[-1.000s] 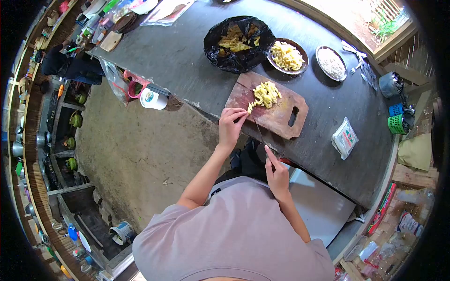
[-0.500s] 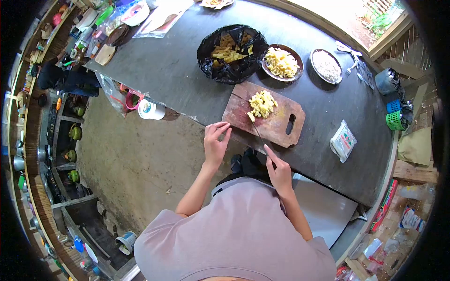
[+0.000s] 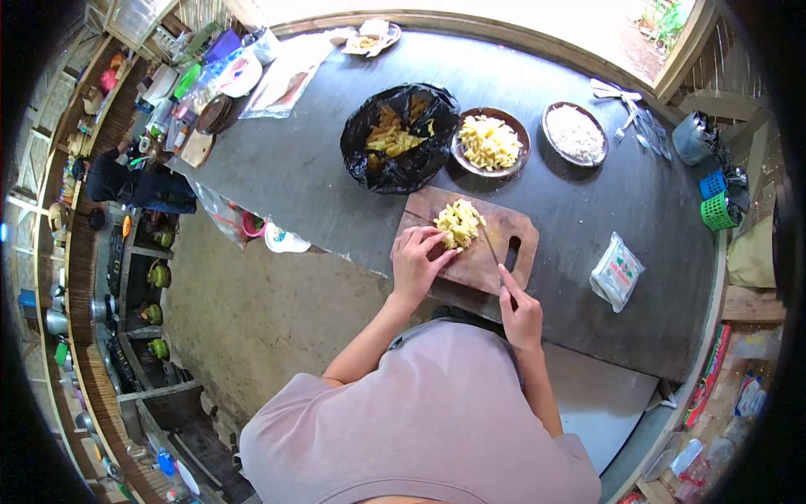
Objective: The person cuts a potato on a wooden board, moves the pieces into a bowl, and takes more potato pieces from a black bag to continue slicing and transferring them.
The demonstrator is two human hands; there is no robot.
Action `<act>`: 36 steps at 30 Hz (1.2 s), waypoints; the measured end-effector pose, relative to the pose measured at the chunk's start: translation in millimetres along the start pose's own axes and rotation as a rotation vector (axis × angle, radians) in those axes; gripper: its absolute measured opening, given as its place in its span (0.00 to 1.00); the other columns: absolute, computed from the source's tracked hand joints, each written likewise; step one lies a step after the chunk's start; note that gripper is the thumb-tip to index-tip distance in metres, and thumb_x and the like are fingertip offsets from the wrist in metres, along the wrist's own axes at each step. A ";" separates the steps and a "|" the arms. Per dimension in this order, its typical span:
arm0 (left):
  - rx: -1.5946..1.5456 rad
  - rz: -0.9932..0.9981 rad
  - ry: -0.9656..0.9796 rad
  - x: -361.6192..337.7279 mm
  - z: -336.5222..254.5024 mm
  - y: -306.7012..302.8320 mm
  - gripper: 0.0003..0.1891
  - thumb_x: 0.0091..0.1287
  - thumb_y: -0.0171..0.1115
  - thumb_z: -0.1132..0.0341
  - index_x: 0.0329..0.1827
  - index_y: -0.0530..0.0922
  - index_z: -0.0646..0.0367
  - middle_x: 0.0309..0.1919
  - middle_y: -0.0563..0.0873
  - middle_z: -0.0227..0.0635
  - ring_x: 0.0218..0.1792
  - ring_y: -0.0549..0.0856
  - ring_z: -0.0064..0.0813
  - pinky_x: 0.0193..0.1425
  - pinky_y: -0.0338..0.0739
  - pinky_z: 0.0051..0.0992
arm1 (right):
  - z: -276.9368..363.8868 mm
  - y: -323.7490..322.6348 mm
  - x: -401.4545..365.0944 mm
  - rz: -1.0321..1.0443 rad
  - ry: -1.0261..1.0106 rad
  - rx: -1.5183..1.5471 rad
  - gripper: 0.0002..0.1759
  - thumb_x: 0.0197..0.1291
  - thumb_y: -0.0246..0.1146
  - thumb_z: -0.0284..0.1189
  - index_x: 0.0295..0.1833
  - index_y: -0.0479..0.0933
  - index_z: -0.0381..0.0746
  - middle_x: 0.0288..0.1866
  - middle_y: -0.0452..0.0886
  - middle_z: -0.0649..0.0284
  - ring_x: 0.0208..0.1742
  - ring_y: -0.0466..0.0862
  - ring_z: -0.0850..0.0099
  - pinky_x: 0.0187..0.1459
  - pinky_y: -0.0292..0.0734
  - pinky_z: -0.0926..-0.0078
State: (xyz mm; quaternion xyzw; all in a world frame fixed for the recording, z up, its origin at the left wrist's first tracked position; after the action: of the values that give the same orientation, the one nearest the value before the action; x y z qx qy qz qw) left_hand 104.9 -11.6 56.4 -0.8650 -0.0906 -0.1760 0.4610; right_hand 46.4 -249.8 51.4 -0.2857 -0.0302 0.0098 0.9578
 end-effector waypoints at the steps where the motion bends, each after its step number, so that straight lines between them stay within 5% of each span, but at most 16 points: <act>1: 0.004 -0.003 0.001 4.8 0.2 0.2 0.21 0.58 0.83 0.55 0.52 0.92 0.52 0.54 0.89 0.28 0.61 0.84 0.35 0.67 0.74 0.38 | -3.0 -4.1 4.1 -0.008 0.026 -0.031 0.25 0.76 0.62 0.31 0.75 0.82 0.54 0.45 0.90 0.46 0.41 0.93 0.53 0.47 0.85 0.59; 7: -0.080 -0.137 -0.012 54.2 17.5 -24.7 0.19 0.58 0.85 0.61 0.51 0.92 0.55 0.52 0.91 0.33 0.57 0.86 0.39 0.65 0.79 0.39 | -8.6 -7.0 33.9 0.047 0.025 -0.127 0.24 0.76 0.61 0.30 0.75 0.82 0.50 0.40 0.88 0.45 0.36 0.91 0.55 0.44 0.83 0.60; 9: -0.039 -0.162 -0.036 78.6 33.3 -32.4 0.17 0.63 0.82 0.58 0.51 0.92 0.55 0.52 0.91 0.35 0.58 0.86 0.40 0.66 0.77 0.40 | -8.4 -8.3 44.4 -0.031 -0.044 -0.018 0.25 0.75 0.62 0.30 0.75 0.83 0.54 0.34 0.87 0.50 0.31 0.88 0.54 0.40 0.83 0.59; 15: 0.099 -0.321 -0.078 149.5 99.9 -47.4 0.09 0.70 0.72 0.70 0.50 0.90 0.63 0.51 0.91 0.45 0.55 0.87 0.47 0.63 0.81 0.40 | -9.6 -6.3 82.1 0.001 -0.136 -0.053 0.25 0.75 0.62 0.28 0.74 0.83 0.52 0.30 0.82 0.54 0.28 0.84 0.61 0.37 0.82 0.61; 23: 0.516 -0.070 -0.141 200.4 164.5 -16.3 0.06 0.66 0.71 0.71 0.42 0.90 0.64 0.45 0.88 0.46 0.53 0.86 0.50 0.58 0.84 0.45 | -10.4 -10.6 87.4 -0.001 -0.170 -0.001 0.25 0.74 0.63 0.27 0.74 0.83 0.50 0.31 0.83 0.52 0.29 0.84 0.61 0.38 0.81 0.62; 36: 0.431 -0.187 -0.100 194.3 184.5 -16.8 0.06 0.62 0.72 0.73 0.39 0.89 0.65 0.42 0.88 0.50 0.52 0.85 0.54 0.57 0.83 0.49 | -9.4 -9.2 81.4 -0.010 -0.159 -0.002 0.24 0.76 0.61 0.27 0.75 0.83 0.49 0.39 0.88 0.49 0.34 0.88 0.57 0.44 0.83 0.62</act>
State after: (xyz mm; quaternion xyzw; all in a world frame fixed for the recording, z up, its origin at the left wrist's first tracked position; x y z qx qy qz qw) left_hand 319.4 149.7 50.0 -0.7422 -0.2283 -0.1515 0.6116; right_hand 128.2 -259.7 52.9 -0.2850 -0.1075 0.0274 0.9521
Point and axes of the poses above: each hand's wrist, its own x-axis towards the middle knuckle, its own y-axis out of the palm, z = x × y, the point moved 8 cm from there along x, towards the middle knuckle
